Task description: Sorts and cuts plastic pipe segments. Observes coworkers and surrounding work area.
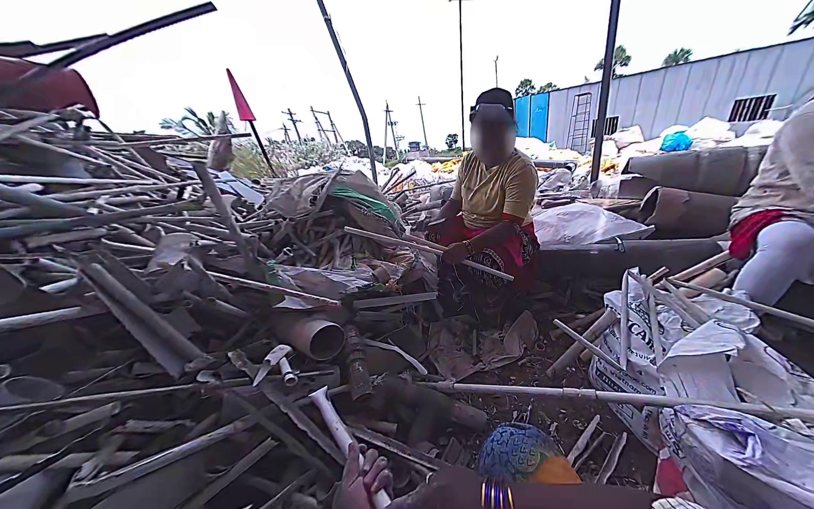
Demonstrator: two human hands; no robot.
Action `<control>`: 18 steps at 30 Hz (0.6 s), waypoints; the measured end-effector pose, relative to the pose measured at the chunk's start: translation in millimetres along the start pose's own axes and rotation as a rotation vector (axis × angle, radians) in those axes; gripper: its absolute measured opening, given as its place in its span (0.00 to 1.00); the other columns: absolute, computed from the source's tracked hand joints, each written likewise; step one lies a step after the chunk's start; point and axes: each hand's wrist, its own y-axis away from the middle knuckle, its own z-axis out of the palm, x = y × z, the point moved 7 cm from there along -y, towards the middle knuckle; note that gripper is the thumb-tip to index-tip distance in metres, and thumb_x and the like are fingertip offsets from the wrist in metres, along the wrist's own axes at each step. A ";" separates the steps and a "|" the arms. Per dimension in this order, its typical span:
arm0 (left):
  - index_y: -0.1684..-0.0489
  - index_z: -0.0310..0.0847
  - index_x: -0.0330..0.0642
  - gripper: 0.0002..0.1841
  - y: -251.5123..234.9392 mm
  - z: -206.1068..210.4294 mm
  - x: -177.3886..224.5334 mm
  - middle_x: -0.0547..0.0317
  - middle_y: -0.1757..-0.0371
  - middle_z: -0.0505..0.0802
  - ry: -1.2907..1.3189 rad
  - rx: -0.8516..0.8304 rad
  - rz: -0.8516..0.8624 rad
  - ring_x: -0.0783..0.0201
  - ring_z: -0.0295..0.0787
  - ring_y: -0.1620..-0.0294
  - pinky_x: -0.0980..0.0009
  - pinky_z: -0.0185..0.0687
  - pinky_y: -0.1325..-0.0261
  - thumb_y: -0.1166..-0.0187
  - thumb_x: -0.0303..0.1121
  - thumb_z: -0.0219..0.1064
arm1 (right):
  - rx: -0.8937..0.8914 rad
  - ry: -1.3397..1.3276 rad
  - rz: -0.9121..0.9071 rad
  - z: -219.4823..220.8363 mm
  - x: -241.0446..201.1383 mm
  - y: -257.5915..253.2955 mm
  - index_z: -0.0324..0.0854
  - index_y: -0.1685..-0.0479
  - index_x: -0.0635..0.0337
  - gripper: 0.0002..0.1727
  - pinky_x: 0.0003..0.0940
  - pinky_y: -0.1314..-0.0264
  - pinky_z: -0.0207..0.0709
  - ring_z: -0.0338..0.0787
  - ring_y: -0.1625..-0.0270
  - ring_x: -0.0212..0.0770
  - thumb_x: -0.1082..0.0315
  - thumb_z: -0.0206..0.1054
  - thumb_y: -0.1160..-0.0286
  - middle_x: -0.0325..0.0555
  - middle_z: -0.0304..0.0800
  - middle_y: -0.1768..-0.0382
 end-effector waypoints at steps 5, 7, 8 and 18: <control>0.69 0.68 0.54 0.25 -0.1 -4.4 6.8 0.77 0.91 0.74 -0.016 -0.037 0.011 0.81 0.69 0.95 0.87 0.67 0.91 0.04 0.52 0.33 | -0.006 0.197 -0.186 6.6 -13.1 7.0 0.85 0.27 0.53 0.20 0.67 0.50 0.81 0.93 0.55 0.68 0.63 0.57 0.11 0.68 0.92 0.57; 0.68 0.69 0.53 0.24 -1.1 -7.2 9.5 0.77 0.90 0.74 -0.011 -0.023 0.043 0.81 0.69 0.95 0.86 0.67 0.91 0.04 0.52 0.35 | 0.061 0.431 -0.433 0.0 -27.9 22.7 0.91 0.41 0.53 0.14 0.59 0.57 0.82 0.92 0.64 0.61 0.65 0.62 0.16 0.60 0.92 0.68; 0.69 0.69 0.53 0.24 -0.4 -7.9 10.1 0.76 0.90 0.74 -0.018 -0.013 0.056 0.81 0.69 0.95 0.87 0.66 0.91 0.04 0.52 0.36 | 0.156 0.565 -0.549 -13.0 -32.1 31.0 0.93 0.41 0.46 0.14 0.52 0.55 0.85 0.93 0.64 0.55 0.65 0.65 0.17 0.53 0.94 0.67; 0.71 0.68 0.51 0.22 0.3 -15.7 17.9 0.73 0.90 0.73 -0.020 0.024 0.057 0.78 0.69 0.94 0.84 0.67 0.91 0.04 0.48 0.39 | 1.419 0.897 0.576 -274.2 73.0 162.6 0.84 0.25 0.49 0.22 0.68 0.51 0.79 0.91 0.52 0.73 0.69 0.55 0.13 0.72 0.90 0.51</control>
